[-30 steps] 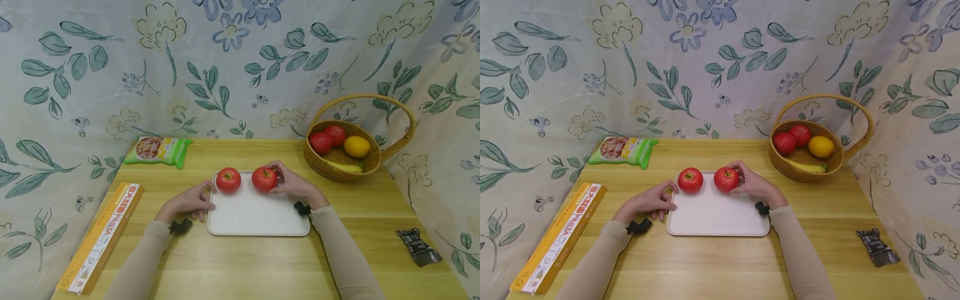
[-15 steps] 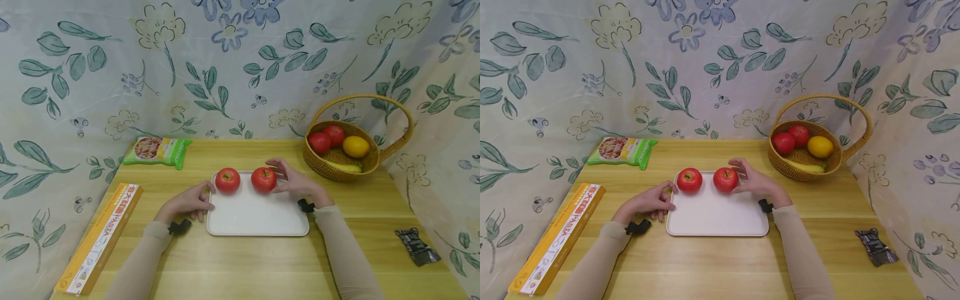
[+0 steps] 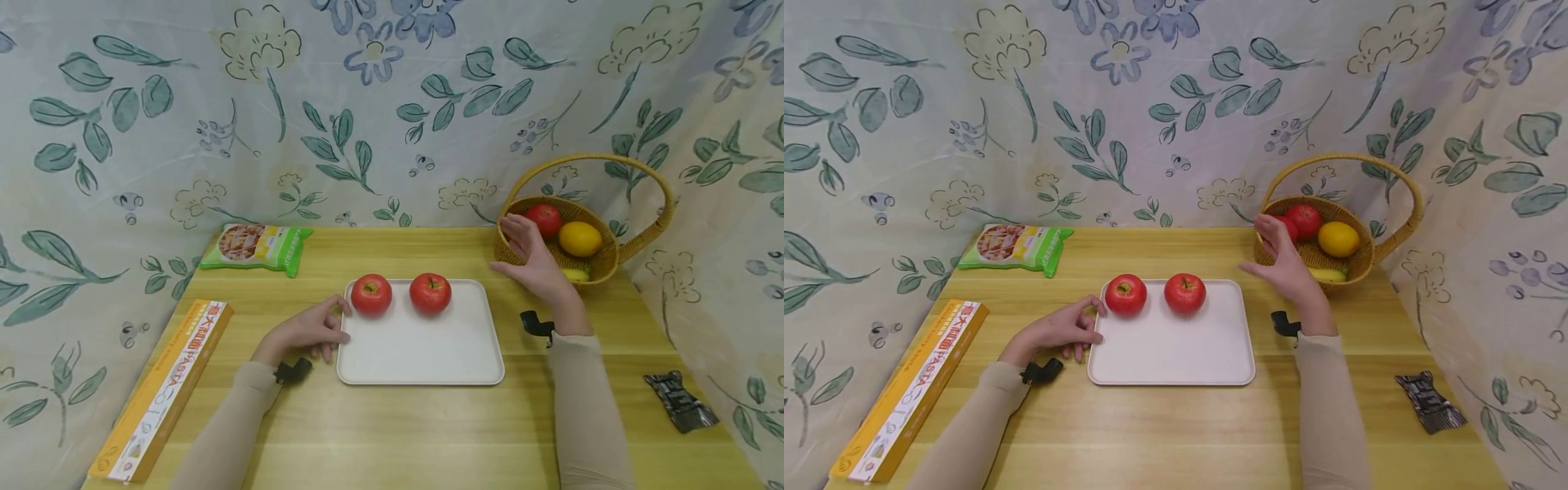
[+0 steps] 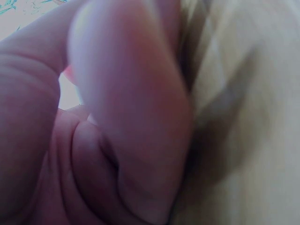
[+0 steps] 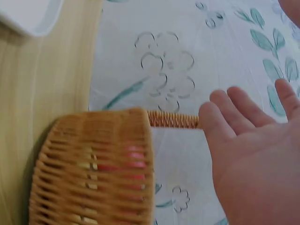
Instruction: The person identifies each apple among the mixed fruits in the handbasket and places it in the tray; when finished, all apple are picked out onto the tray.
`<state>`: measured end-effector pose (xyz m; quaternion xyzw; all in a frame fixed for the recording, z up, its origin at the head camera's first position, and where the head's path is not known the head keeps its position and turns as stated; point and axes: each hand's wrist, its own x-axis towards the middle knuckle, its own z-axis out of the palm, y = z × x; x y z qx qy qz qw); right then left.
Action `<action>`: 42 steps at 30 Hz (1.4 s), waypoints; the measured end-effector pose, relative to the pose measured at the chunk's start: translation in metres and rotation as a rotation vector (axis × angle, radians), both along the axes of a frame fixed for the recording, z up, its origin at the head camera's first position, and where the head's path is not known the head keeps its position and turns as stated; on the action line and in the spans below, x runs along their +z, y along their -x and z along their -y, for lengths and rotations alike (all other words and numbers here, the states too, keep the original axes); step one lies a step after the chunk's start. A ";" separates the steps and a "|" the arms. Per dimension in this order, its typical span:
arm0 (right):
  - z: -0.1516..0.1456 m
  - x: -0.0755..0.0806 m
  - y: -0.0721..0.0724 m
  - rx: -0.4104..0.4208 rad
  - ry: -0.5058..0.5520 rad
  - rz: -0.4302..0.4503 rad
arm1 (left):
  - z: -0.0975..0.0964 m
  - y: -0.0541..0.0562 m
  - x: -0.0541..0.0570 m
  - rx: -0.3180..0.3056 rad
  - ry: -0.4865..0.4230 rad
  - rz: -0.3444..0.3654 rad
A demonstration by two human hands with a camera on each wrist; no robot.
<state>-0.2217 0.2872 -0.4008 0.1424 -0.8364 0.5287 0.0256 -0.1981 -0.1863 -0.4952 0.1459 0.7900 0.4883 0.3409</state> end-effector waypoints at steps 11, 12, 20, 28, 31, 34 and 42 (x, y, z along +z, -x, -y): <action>-0.039 0.004 0.024 -0.314 0.008 0.081 | 0.000 -0.001 0.000 0.000 -0.004 -0.005; -0.041 0.002 0.027 -0.327 0.001 0.089 | 0.000 -0.001 0.000 -0.001 -0.005 -0.006; -0.052 -0.012 0.049 -0.377 -0.052 0.160 | -0.001 0.000 -0.001 -0.010 -0.016 -0.015; -0.056 -0.019 0.063 -0.403 -0.068 0.216 | -0.002 0.000 0.000 -0.011 -0.015 -0.026; -0.057 -0.023 0.067 -0.388 -0.066 0.230 | -0.001 -0.001 0.000 -0.011 -0.009 -0.025; -0.058 -0.027 0.071 -0.369 -0.086 0.243 | 0.000 -0.001 0.000 -0.009 -0.004 -0.019; -0.057 -0.029 0.078 -0.328 -0.128 0.256 | 0.001 -0.001 0.000 -0.017 -0.008 -0.035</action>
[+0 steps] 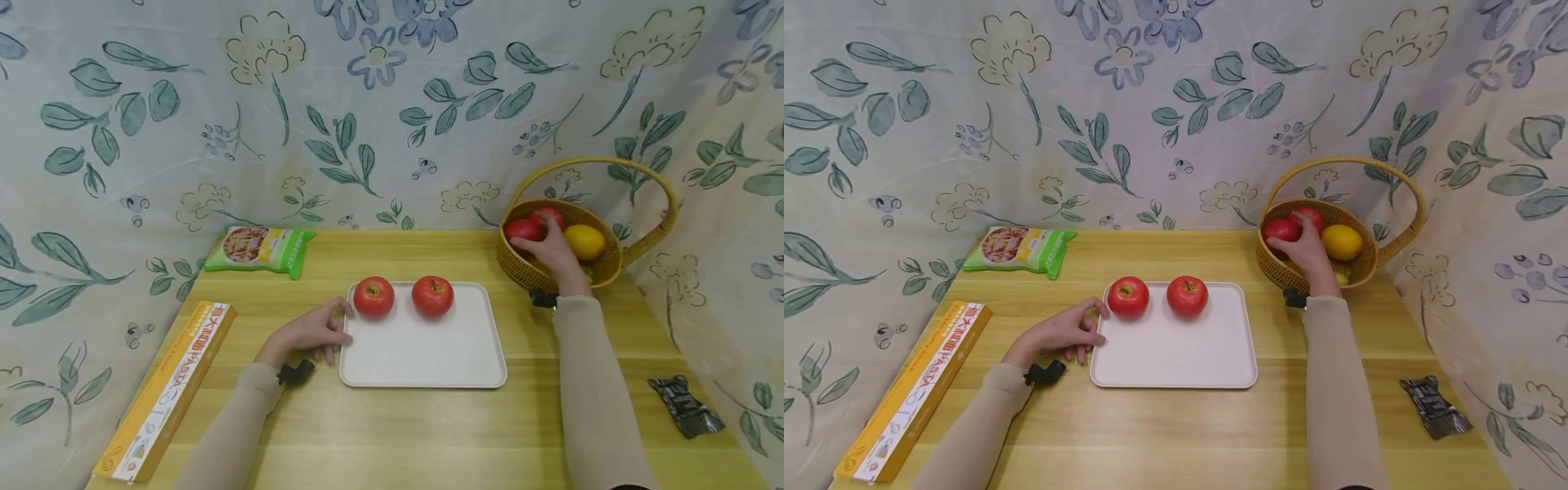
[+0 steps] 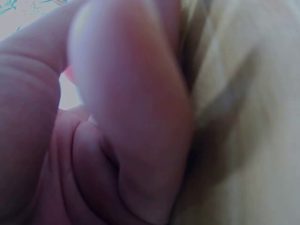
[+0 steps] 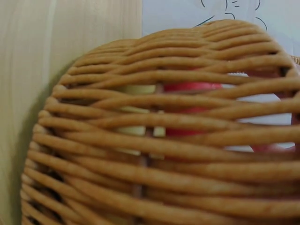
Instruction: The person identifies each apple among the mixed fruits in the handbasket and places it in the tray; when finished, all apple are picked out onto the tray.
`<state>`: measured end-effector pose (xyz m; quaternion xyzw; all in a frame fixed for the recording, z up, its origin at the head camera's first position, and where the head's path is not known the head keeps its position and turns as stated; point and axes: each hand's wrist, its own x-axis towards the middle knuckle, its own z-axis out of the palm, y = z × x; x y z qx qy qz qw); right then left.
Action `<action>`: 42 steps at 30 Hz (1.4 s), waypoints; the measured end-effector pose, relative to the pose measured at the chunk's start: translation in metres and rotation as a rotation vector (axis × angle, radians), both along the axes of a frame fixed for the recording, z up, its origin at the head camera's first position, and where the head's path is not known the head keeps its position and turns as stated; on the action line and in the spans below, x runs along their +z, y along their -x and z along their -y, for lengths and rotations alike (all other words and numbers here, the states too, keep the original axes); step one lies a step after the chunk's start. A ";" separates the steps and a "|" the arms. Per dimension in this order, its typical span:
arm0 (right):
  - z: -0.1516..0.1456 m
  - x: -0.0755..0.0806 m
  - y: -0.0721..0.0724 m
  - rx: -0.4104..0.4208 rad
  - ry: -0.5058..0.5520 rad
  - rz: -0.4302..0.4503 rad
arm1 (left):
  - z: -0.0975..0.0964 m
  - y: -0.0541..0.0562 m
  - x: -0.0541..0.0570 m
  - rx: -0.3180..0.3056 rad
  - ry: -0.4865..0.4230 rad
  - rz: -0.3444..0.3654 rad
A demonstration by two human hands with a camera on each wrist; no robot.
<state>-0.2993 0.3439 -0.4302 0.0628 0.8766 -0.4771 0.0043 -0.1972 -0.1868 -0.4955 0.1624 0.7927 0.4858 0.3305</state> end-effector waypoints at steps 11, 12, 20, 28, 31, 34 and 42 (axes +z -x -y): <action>0.001 0.001 0.006 0.031 -0.109 0.028 | -0.001 -0.001 0.002 0.006 0.009 -0.002; 0.001 0.001 0.007 0.036 -0.125 0.026 | -0.001 0.000 0.002 0.004 0.009 -0.003; -0.001 -0.001 0.013 0.072 -0.279 0.017 | 0.000 0.001 0.001 0.002 0.013 0.006; 0.000 -0.001 0.013 0.084 -0.327 0.046 | 0.000 0.000 0.002 0.000 0.020 -0.006; 0.000 -0.001 0.013 0.078 -0.324 0.054 | 0.000 0.000 0.001 -0.002 0.016 -0.010; 0.000 -0.002 0.014 0.074 -0.320 0.059 | 0.000 0.000 0.001 -0.004 0.011 -0.013; -0.002 -0.004 0.016 0.069 -0.316 0.062 | 0.000 0.000 0.000 -0.002 0.013 -0.012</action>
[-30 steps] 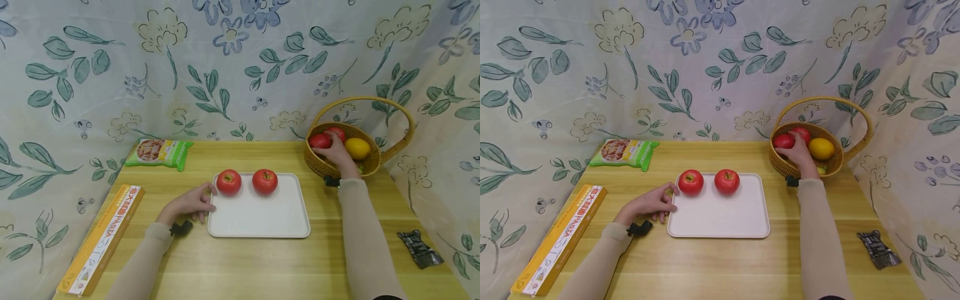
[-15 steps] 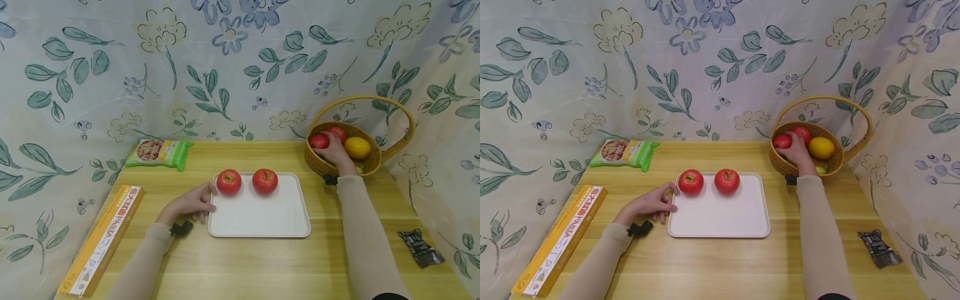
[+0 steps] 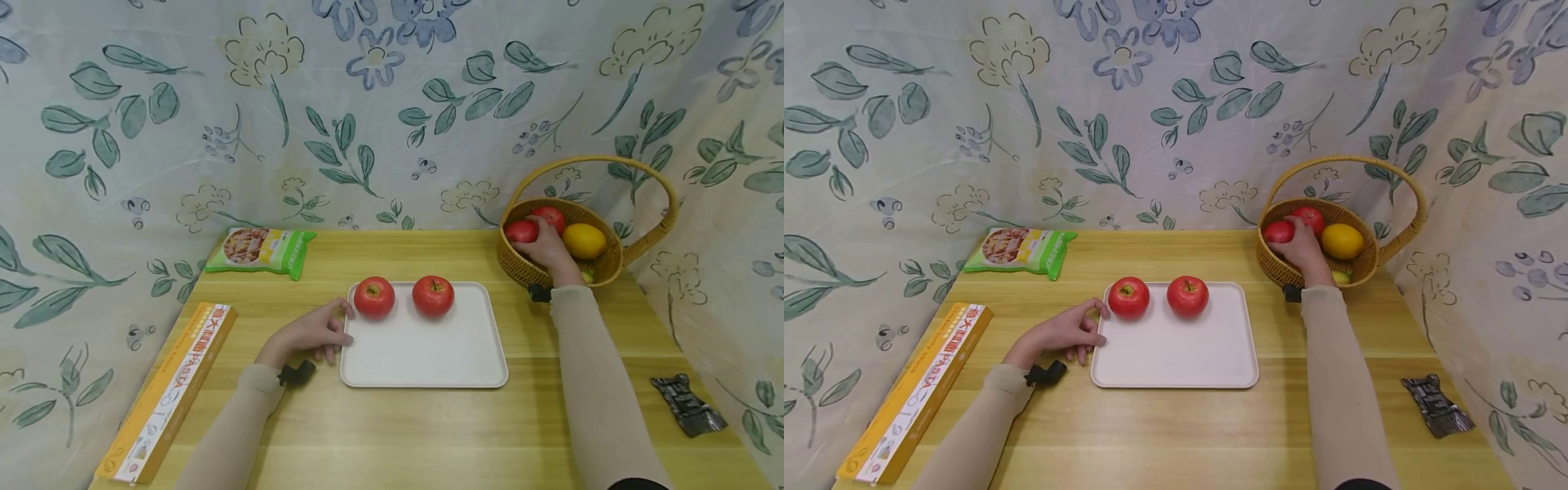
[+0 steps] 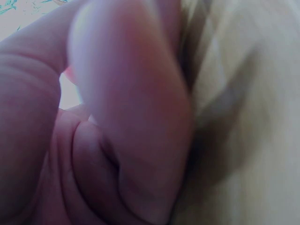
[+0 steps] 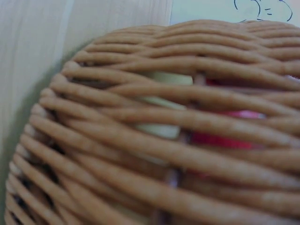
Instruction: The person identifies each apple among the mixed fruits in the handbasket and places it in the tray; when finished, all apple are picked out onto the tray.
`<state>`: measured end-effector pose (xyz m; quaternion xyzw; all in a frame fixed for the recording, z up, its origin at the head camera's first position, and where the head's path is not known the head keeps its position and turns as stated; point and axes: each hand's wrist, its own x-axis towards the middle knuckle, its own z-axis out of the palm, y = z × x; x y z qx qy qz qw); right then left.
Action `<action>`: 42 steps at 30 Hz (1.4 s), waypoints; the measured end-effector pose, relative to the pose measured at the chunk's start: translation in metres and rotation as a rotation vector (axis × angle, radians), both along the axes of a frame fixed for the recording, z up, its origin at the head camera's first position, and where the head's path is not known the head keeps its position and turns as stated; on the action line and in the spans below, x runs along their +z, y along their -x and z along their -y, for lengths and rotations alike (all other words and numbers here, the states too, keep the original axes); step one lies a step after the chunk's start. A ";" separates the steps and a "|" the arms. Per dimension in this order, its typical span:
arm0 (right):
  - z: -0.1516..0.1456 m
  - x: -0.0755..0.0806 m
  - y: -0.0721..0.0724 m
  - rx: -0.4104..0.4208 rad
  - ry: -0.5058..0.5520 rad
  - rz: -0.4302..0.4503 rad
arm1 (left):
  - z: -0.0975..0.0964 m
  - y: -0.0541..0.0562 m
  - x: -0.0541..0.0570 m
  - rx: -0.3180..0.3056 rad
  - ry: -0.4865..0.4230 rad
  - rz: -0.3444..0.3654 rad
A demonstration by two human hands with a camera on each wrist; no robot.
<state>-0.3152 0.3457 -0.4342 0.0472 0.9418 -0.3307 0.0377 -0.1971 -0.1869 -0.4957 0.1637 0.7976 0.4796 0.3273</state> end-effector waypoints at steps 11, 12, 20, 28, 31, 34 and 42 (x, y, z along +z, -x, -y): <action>0.001 0.006 -0.006 -0.069 0.040 0.072 | 0.000 -0.001 -0.001 -0.004 -0.018 0.000; 0.001 0.006 -0.006 -0.071 0.048 0.072 | 0.000 0.000 -0.001 -0.006 -0.018 -0.002; 0.001 0.007 -0.009 -0.089 0.126 0.063 | 0.001 0.000 -0.001 -0.007 -0.012 0.000; -0.002 0.007 -0.011 -0.092 0.230 0.031 | 0.001 0.000 -0.001 -0.011 -0.022 0.003; -0.002 0.007 -0.014 -0.090 0.304 0.016 | 0.001 0.000 0.000 -0.011 -0.022 0.006; -0.003 0.008 -0.017 -0.100 0.404 0.008 | 0.000 0.000 -0.001 -0.009 -0.020 0.007; -0.009 0.012 -0.022 -0.156 0.673 0.003 | 0.001 0.001 -0.002 -0.004 -0.020 0.010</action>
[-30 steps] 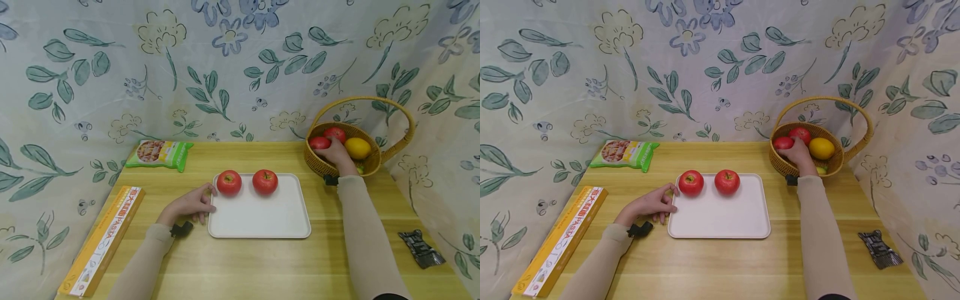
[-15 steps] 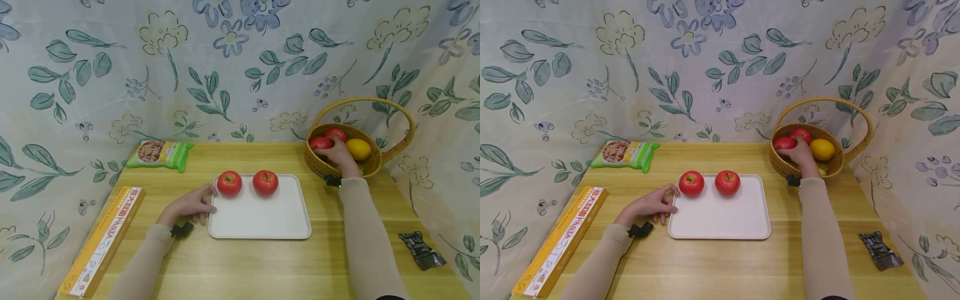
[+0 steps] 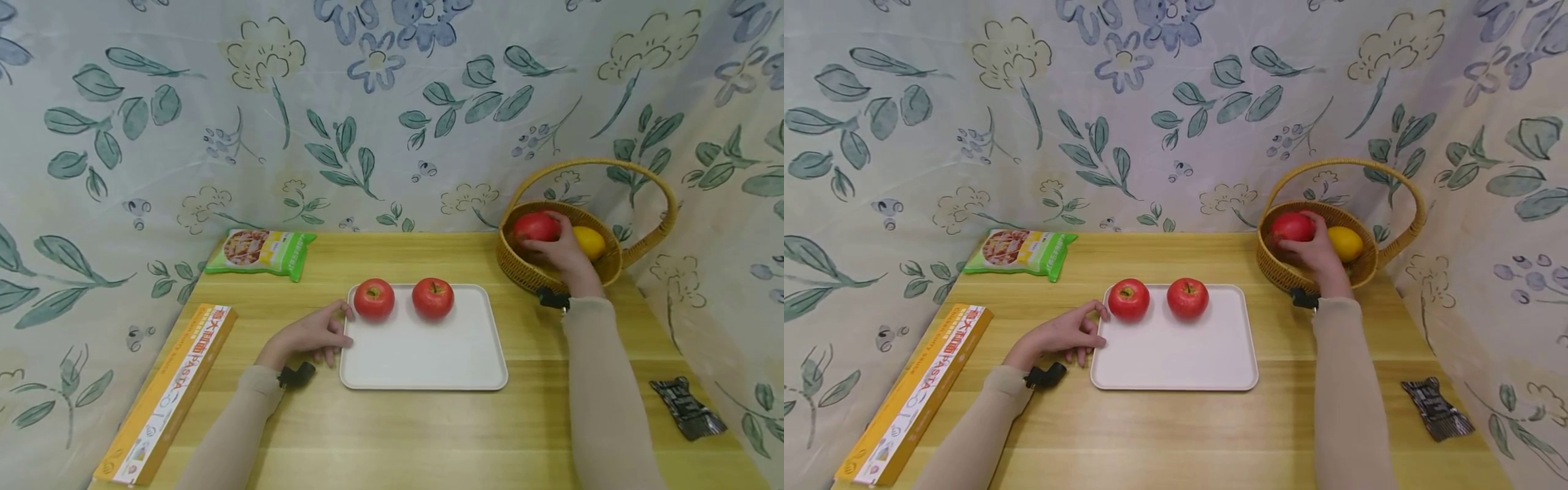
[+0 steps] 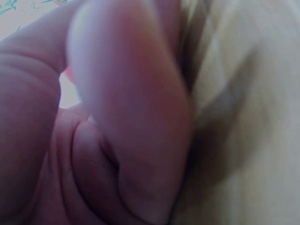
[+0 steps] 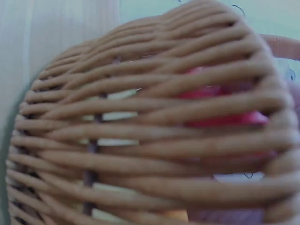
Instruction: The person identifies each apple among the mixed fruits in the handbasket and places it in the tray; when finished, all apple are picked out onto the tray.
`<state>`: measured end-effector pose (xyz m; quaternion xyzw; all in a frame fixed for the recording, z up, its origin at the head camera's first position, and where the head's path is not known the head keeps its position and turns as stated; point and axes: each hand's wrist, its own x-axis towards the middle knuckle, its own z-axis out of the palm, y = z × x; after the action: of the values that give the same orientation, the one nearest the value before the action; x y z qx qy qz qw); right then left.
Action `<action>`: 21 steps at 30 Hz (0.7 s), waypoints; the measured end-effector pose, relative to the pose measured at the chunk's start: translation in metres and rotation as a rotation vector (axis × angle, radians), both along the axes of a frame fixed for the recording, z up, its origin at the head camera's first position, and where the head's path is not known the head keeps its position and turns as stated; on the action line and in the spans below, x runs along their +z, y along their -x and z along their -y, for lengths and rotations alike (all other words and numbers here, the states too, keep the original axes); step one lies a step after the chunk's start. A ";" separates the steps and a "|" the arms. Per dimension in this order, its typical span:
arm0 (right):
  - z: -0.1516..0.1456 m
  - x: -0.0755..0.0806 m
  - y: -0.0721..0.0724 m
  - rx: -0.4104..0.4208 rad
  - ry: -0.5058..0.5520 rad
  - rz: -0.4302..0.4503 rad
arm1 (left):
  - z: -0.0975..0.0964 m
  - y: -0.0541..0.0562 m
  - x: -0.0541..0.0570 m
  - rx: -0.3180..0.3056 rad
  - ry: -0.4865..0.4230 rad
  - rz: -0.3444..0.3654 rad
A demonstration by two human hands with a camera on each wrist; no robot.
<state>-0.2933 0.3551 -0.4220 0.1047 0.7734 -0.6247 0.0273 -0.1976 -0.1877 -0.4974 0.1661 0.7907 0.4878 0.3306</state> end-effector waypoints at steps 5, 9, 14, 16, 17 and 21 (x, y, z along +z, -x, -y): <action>0.000 0.007 -0.006 -0.008 0.255 0.013 | 0.000 -0.001 0.001 0.001 0.002 0.001; -0.001 0.013 -0.010 0.019 0.509 0.033 | -0.001 -0.001 0.003 -0.001 0.000 0.001; -0.002 0.016 -0.015 0.056 0.667 0.035 | -0.001 -0.001 0.003 -0.005 -0.002 0.004; -0.001 0.017 -0.017 0.076 0.644 0.020 | -0.001 -0.001 0.003 -0.008 -0.003 0.002; 0.001 0.018 -0.019 0.075 0.631 0.009 | -0.001 -0.001 0.003 -0.008 -0.003 0.002; 0.008 0.020 -0.026 0.067 0.543 -0.080 | -0.001 0.000 0.002 0.000 -0.005 0.012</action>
<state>-0.2677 0.3469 -0.4019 0.0431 0.5812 -0.8114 0.0445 -0.1973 -0.1866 -0.4950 0.1639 0.7874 0.4908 0.3349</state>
